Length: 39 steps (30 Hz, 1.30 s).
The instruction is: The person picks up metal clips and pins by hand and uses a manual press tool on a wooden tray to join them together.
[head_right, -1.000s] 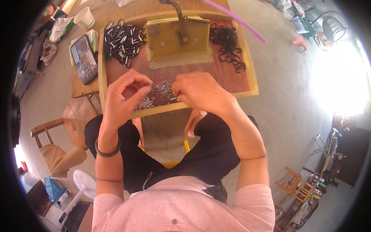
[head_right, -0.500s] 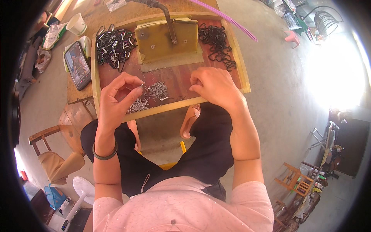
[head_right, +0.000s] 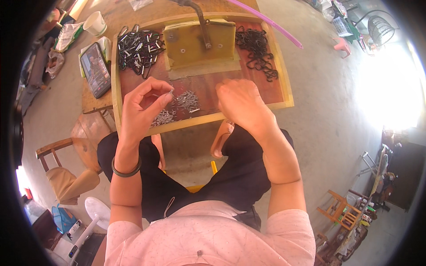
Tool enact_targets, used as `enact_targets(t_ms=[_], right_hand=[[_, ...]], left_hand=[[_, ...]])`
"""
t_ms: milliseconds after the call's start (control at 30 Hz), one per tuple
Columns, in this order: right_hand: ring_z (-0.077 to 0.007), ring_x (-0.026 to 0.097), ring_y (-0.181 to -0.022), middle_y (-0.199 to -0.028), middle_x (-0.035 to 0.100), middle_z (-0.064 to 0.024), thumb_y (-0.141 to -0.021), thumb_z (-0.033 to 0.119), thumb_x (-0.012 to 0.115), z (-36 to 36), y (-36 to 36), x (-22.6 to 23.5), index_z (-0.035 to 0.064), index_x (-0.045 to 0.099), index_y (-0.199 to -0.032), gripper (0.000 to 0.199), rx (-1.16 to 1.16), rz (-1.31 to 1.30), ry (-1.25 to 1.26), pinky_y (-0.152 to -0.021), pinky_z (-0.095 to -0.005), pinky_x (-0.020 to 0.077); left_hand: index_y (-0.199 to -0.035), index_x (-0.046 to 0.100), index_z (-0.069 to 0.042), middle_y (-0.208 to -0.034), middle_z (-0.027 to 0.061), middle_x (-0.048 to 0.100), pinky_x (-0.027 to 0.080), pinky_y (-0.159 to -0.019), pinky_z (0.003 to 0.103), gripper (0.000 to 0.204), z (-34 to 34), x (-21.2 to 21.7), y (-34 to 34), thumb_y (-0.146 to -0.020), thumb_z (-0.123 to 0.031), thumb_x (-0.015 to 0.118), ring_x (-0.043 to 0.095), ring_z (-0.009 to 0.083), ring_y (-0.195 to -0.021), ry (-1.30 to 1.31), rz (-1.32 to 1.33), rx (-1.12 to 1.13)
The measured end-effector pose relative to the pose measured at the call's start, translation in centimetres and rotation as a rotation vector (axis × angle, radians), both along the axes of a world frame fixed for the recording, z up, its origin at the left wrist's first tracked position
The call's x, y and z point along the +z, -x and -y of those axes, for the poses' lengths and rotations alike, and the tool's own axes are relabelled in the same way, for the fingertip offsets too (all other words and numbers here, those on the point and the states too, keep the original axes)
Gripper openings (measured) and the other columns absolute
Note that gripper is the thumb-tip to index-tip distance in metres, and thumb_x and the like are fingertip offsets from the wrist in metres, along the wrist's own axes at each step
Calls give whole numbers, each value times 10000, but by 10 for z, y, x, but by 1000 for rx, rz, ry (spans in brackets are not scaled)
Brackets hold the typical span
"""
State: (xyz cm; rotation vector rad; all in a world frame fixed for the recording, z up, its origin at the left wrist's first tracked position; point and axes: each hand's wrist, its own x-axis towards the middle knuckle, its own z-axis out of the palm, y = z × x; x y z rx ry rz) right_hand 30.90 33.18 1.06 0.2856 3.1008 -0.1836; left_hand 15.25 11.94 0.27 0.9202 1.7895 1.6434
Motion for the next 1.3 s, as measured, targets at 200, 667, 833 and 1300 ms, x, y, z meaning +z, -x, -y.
enact_targets(t_ms=[200, 667, 833, 1300], right_hand=[[-187, 609, -757, -814, 612, -72, -852, -10, 598, 3, 21, 23, -8, 601, -883, 31, -107, -65, 706, -710, -318, 495], [-110, 550, -936, -969, 583, -26, -920, -1, 629, 33, 49, 4, 6, 608, -968, 53, 101, -419, 1467, -875, -287, 459], [-127, 529, -944, -993, 569, -51, -943, 7, 618, 32, 49, 3, 11, 602, -981, 42, 134, -352, 1504, -865, -291, 444], [-167, 623, -865, -889, 621, -67, -941, 56, 613, 47, 50, 19, 6, 583, -1006, 87, 147, -427, 1090, -847, -331, 513]], left_hand=[[-1048, 716, -5, -935, 0, 710, 520, -766, 229, 127, 1, -5, 0, -932, -52, 735, 634, 60, -847, -87, 199, -10], [-1090, 713, -4, -989, 6, 722, 524, -811, 215, 162, 1, -8, 0, -939, -41, 757, 644, 47, -909, -220, 501, -129], [-1074, 705, 1, -997, 13, 721, 525, -816, 220, 144, 3, -8, 1, -944, -41, 750, 649, 54, -915, -242, 532, -155], [-1034, 670, -2, -968, 17, 696, 534, -822, 260, 103, 4, -8, 8, -965, -62, 718, 655, 86, -910, -271, 580, -210]])
